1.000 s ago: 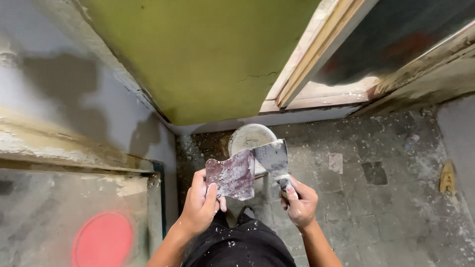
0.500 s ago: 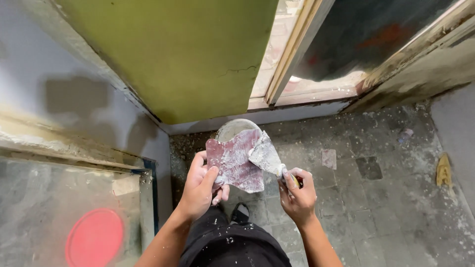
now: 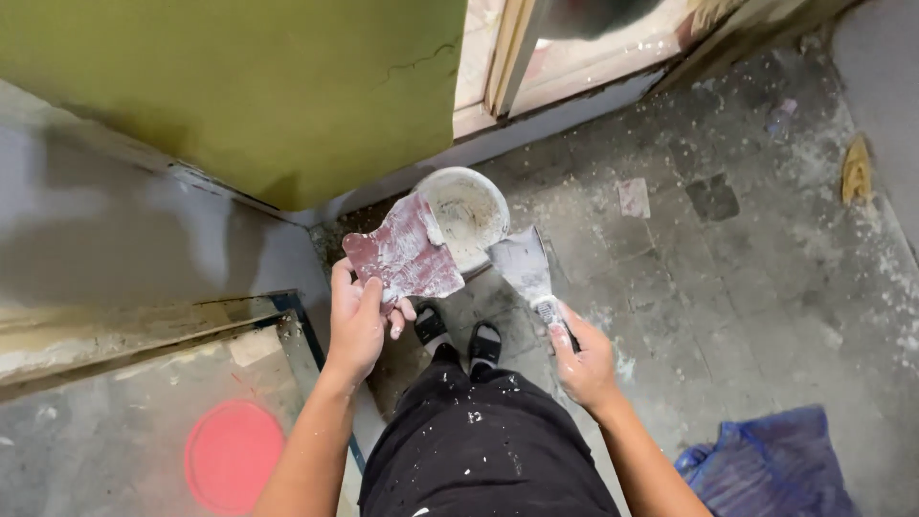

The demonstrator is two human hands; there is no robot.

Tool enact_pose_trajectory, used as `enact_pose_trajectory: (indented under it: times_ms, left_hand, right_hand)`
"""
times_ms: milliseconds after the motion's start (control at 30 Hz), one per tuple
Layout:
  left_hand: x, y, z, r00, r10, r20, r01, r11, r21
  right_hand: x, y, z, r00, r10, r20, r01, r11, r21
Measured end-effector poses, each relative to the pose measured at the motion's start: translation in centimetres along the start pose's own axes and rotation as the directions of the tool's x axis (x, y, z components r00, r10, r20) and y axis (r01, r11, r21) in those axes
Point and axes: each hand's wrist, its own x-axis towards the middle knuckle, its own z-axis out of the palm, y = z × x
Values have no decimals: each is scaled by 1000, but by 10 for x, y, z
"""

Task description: The person applies plaster to a wall corner using putty knives, holds a metal straightedge against the corner, and mixes plaster inside a bucket using putty knives.

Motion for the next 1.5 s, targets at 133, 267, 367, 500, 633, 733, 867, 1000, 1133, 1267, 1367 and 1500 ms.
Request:
enact_pose_trajectory:
  times_ms: [133, 267, 367, 500, 633, 733, 867, 1000, 1133, 1267, 1367, 1500]
  left_hand:
    - [22, -41, -21, 998, -51, 41, 44, 987, 154]
    - [35, -81, -30, 984, -174, 48, 159, 962, 222]
    - [44, -111, -36, 952, -304, 25, 288, 923, 255]
    - [57, -140, -45, 972, -227, 55, 203, 936, 287]
    - [71, -164, -44, 964, -265, 25, 244, 917, 317]
    - [79, -179, -38, 957, -291, 7, 273, 904, 329]
    - [101, -194, -29, 946, -323, -37, 316, 885, 343]
    - [118, -206, -23, 921, -383, -77, 384, 852, 355]
    - [134, -206, -23, 905, -391, -170, 426, 825, 372]
    - [149, -199, -17, 909, -371, -189, 416, 787, 456]
    - [160, -204, -10, 925, -357, -133, 369, 751, 547]
    - [183, -215, -2, 920, -382, -85, 343, 684, 644]
  right_hand:
    - [-5, 13, 40, 890, 403, 212, -452, 844, 289]
    - [4, 17, 74, 783, 569, 251, -622, 730, 285]
    - [10, 20, 87, 706, 660, 258, -705, 615, 354]
    - [26, 38, 100, 644, 708, 291, -750, 509, 421]
    - [43, 60, 112, 622, 717, 314, -768, 482, 421]
    - [58, 73, 119, 576, 750, 326, -798, 429, 423]
    - [82, 92, 124, 545, 762, 351, -820, 395, 415]
    - [120, 131, 132, 534, 771, 347, -811, 352, 466]
    - [152, 154, 144, 669, 729, 146, -737, 627, 252]
    - [175, 164, 142, 830, 550, -96, -558, 810, -180]
    - [187, 168, 148, 942, 317, -112, -329, 800, -502]
    - [195, 152, 150, 880, 475, 10, -386, 727, -568]
